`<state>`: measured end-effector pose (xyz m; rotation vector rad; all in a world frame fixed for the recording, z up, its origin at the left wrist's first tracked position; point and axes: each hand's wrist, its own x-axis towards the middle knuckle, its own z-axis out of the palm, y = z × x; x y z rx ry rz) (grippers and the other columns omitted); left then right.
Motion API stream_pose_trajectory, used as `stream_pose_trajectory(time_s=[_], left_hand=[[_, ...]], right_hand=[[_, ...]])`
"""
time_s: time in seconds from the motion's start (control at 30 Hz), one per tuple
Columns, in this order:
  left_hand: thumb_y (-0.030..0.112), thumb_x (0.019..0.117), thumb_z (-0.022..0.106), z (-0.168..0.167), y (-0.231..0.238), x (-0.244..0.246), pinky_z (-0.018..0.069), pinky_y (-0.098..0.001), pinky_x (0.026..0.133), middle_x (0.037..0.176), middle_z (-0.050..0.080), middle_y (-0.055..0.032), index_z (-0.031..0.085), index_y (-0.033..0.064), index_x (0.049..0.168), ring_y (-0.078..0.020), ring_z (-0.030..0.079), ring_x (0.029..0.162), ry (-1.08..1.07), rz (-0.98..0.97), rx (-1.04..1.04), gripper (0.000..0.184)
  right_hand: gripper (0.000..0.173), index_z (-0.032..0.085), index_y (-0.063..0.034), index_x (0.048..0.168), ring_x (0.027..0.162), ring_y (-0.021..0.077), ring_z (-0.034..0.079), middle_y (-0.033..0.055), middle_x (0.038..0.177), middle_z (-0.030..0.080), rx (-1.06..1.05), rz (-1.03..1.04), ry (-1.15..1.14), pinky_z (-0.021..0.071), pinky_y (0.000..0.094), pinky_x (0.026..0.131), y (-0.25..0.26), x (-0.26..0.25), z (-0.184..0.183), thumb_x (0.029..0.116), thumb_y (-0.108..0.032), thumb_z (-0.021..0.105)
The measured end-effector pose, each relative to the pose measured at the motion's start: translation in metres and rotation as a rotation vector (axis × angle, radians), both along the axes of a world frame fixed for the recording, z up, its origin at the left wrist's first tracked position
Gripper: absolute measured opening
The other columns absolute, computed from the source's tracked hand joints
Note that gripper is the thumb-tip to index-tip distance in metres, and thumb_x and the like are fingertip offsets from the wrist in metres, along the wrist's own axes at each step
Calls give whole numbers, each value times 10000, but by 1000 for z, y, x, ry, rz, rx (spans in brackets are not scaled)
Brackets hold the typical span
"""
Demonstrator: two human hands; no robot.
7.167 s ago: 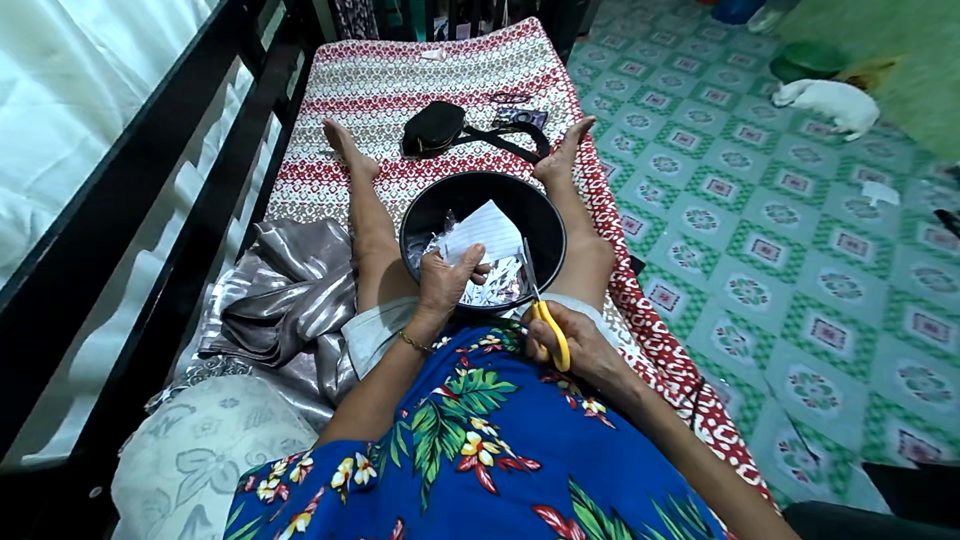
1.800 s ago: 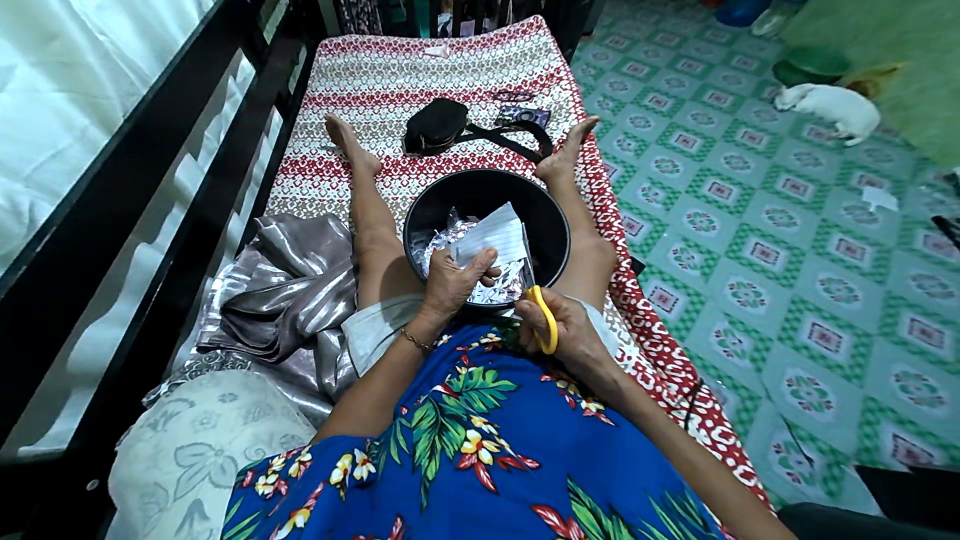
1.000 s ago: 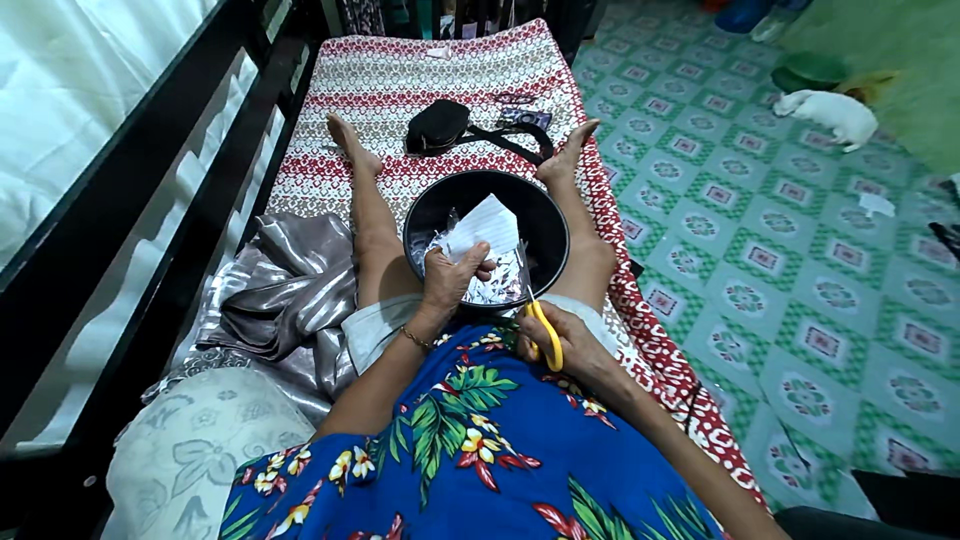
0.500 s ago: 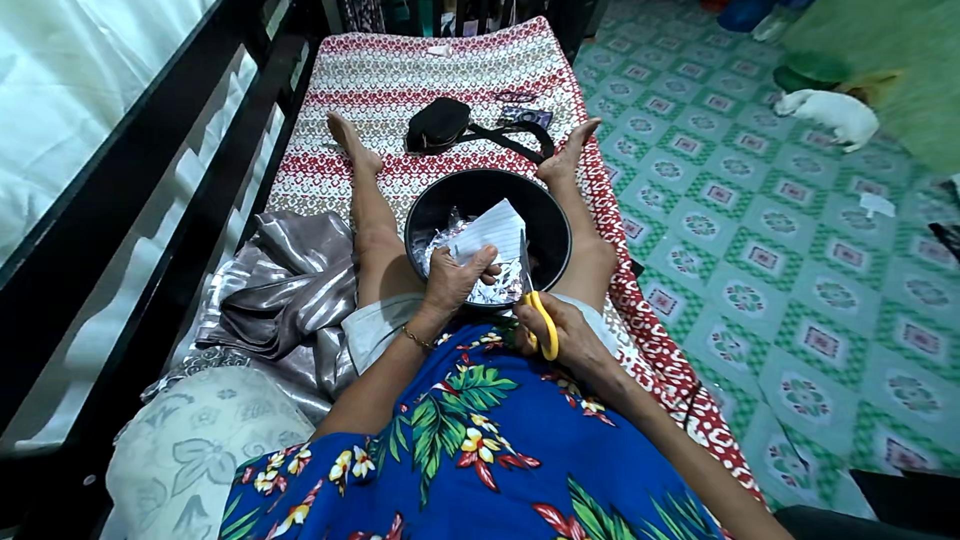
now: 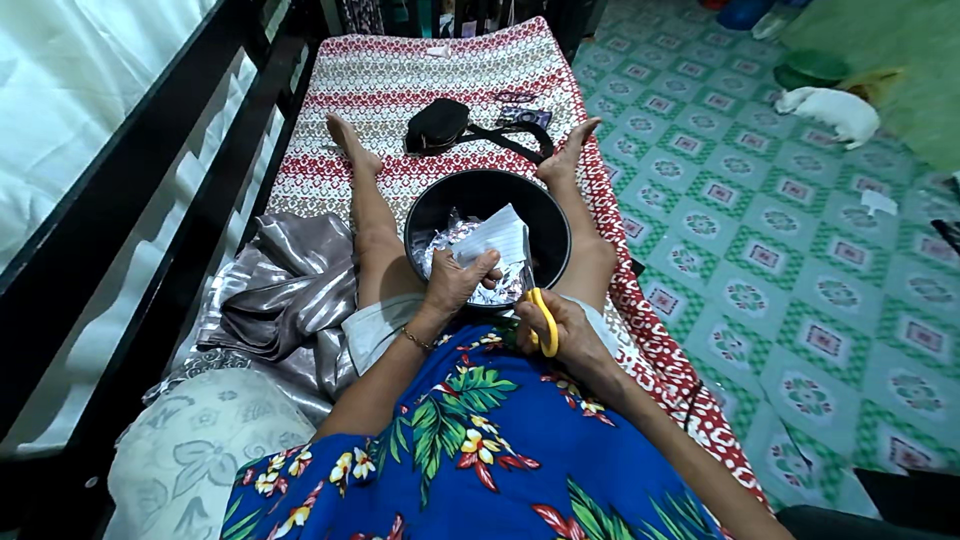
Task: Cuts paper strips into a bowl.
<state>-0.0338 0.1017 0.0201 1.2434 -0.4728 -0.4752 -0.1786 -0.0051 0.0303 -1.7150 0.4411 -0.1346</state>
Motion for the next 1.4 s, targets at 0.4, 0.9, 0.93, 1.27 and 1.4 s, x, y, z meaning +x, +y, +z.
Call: stream_pose_trajectory(time_s=[0.4, 0.9, 0.93, 1.27, 1.4], left_hand=[[-47, 943, 628, -4, 3, 2, 577, -195, 570, 646, 695, 20, 653, 7, 917, -38, 654, 541, -78, -75, 18, 64], [-53, 940, 633, -3, 2, 3, 575, -191, 567, 641, 690, 29, 646, 5, 918, -30, 650, 539, -42, -56, 37, 64], [-54, 942, 629, -2, 1, 3, 576, -193, 569, 637, 689, 27, 645, 5, 918, -33, 651, 538, -24, -25, 34, 66], [-69, 938, 637, 2, -2, 0, 577, -197, 568, 624, 685, 22, 619, 20, 934, -43, 651, 524, 69, 72, 5, 90], [-78, 936, 631, 1, -1, 0, 579, -196, 566, 632, 688, 18, 624, 7, 924, -42, 652, 527, 43, 44, -6, 86]], right_hand=[[160, 581, -67, 964, 553, -17, 600, -87, 628, 623, 23, -18, -28, 518, 151, 572, -1, 1, 0, 1047, -177, 499], [175, 588, -106, 853, 479, -9, 582, -84, 572, 625, 165, -21, -64, 504, 143, 501, -6, -2, -2, 1019, -111, 532], [157, 590, -84, 906, 515, -8, 602, -86, 600, 632, 118, 15, -29, 523, 153, 539, -6, -3, -1, 1032, -147, 520], [188, 588, -62, 964, 566, -35, 557, -111, 634, 557, -34, 132, 43, 496, 153, 596, -4, -4, 1, 1032, -222, 515], [200, 587, -41, 988, 569, -23, 563, -94, 640, 572, -41, 117, 63, 497, 161, 595, -4, -1, 3, 1038, -219, 511]])
